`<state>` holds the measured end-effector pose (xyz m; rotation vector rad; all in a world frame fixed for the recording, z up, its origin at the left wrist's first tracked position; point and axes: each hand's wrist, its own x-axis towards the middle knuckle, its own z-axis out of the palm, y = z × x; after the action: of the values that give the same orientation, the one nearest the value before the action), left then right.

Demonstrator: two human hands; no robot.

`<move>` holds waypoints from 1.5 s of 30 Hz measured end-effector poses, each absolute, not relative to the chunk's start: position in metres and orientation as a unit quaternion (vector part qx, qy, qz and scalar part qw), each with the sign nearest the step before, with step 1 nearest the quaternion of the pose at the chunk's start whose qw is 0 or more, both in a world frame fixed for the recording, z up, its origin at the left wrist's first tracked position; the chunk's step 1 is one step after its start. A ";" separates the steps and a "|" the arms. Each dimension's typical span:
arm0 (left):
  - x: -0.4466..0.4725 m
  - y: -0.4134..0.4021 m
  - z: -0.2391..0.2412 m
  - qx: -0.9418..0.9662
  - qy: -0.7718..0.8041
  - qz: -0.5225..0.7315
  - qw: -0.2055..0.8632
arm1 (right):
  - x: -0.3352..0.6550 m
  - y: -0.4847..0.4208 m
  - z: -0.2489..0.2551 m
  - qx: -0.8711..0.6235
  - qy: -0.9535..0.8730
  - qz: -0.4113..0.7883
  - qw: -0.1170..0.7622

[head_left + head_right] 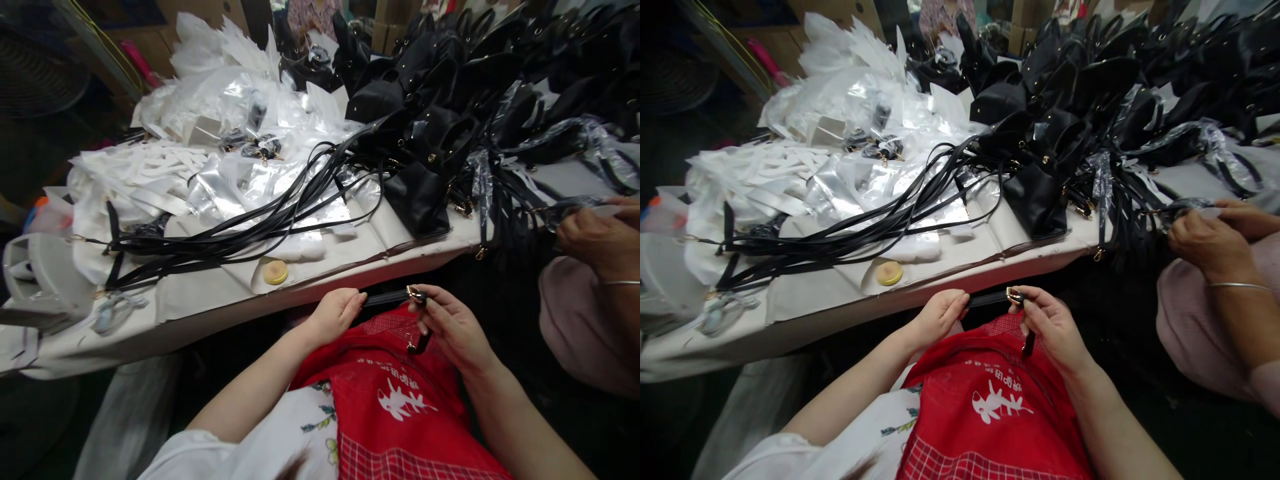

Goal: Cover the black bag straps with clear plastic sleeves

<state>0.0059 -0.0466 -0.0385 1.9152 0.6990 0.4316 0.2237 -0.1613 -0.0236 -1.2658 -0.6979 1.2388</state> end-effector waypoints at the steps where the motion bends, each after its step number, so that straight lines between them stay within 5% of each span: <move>1: 0.007 -0.048 -0.040 0.789 0.289 0.181 0.512 | 0.222 -0.161 -0.024 -0.536 -0.295 0.540 0.578; 5: 0.008 -0.051 -0.045 0.765 0.300 0.193 0.536 | 0.216 -0.157 -0.020 -0.520 -0.299 0.539 0.591; 9: 0.008 -0.055 -0.046 0.719 0.315 0.210 0.583 | 0.215 -0.152 -0.014 -0.589 -0.370 0.389 0.603; 18: 0.024 -0.065 -0.040 0.661 0.313 0.223 0.644 | 0.213 -0.144 -0.017 -0.690 -0.560 0.117 0.444; 26: 0.026 -0.065 -0.040 0.651 0.313 0.222 0.655 | 0.209 -0.142 -0.008 -0.704 -0.495 0.172 0.480; 36: 0.031 -0.066 -0.043 0.646 0.307 0.253 0.652 | 0.197 -0.136 -0.013 -0.655 -0.635 0.128 0.389; 45: 0.029 -0.061 -0.029 0.746 0.314 0.296 0.507 | 0.172 -0.129 -0.019 -0.591 -0.677 0.250 0.360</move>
<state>0.0289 -0.0610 -0.0292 1.7974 0.7578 0.7136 0.1717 -0.1294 -0.0193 -1.5225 -1.7451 0.6452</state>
